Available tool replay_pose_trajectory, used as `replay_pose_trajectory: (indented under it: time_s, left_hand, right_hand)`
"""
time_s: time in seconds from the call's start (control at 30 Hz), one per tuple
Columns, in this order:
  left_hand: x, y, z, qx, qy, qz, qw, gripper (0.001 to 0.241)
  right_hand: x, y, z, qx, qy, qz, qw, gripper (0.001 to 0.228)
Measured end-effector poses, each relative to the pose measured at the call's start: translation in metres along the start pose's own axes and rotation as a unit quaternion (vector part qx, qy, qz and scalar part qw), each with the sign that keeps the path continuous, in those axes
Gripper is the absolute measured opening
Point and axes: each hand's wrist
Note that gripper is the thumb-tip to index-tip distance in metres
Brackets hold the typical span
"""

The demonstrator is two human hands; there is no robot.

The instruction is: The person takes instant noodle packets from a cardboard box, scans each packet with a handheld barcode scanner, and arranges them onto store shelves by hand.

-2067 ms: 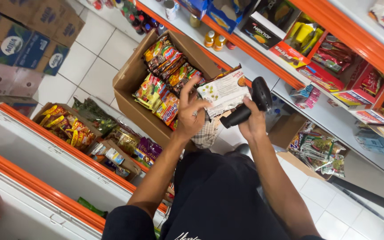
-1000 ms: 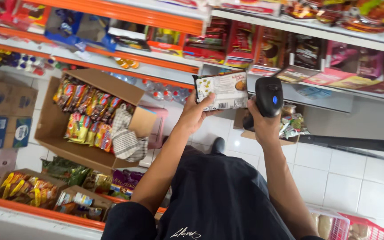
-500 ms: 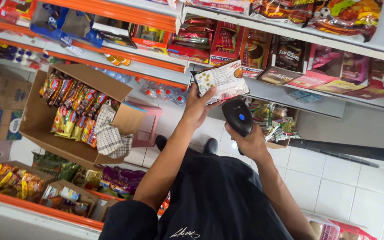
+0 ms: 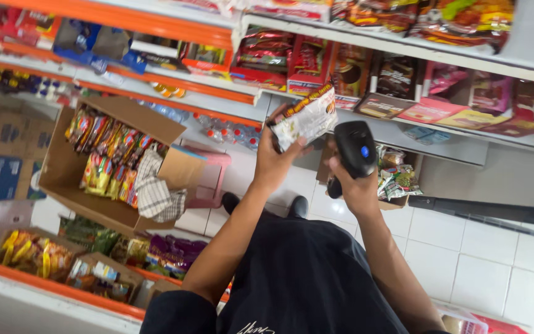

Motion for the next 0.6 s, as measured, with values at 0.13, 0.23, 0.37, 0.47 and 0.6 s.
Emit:
replay_pose_trajectory:
  time_s: [0.13,0.23,0.37,0.47,0.6]
  left_hand:
    - [-0.012,-0.006,-0.033,0.277,0.035,-0.152,0.948,0.070]
    - [-0.024,-0.022,-0.051,0.402,0.117,-0.258,0.871,0.081]
    - [-0.027,-0.038,-0.066,0.450,0.212,-0.269,0.825,0.093]
    - [-0.026,-0.041,-0.077,0.478,0.247,-0.263,0.801,0.095]
    - [-0.019,-0.055,-0.084,0.499,0.300,-0.237,0.778,0.090]
  right_hand:
    - [0.010,-0.003,0.005,0.141,-0.017,0.124,0.982,0.062]
    - [0.009,-0.014,0.016,0.208,-0.022,0.160,0.965,0.081]
    - [0.006,-0.016,0.031,0.292,0.020,0.217,0.931,0.102]
    - [0.003,-0.019,0.042,0.227,0.033,0.233,0.945,0.109]
    - [0.010,-0.025,0.054,0.174,-0.064,0.143,0.972,0.083]
Point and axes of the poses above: each hand's wrist, its own x-axis towards the middle knuckle, its own z-axis out of the back of the hand, y = z × x, and after that the axes turned 4 degrees about z, right-handed
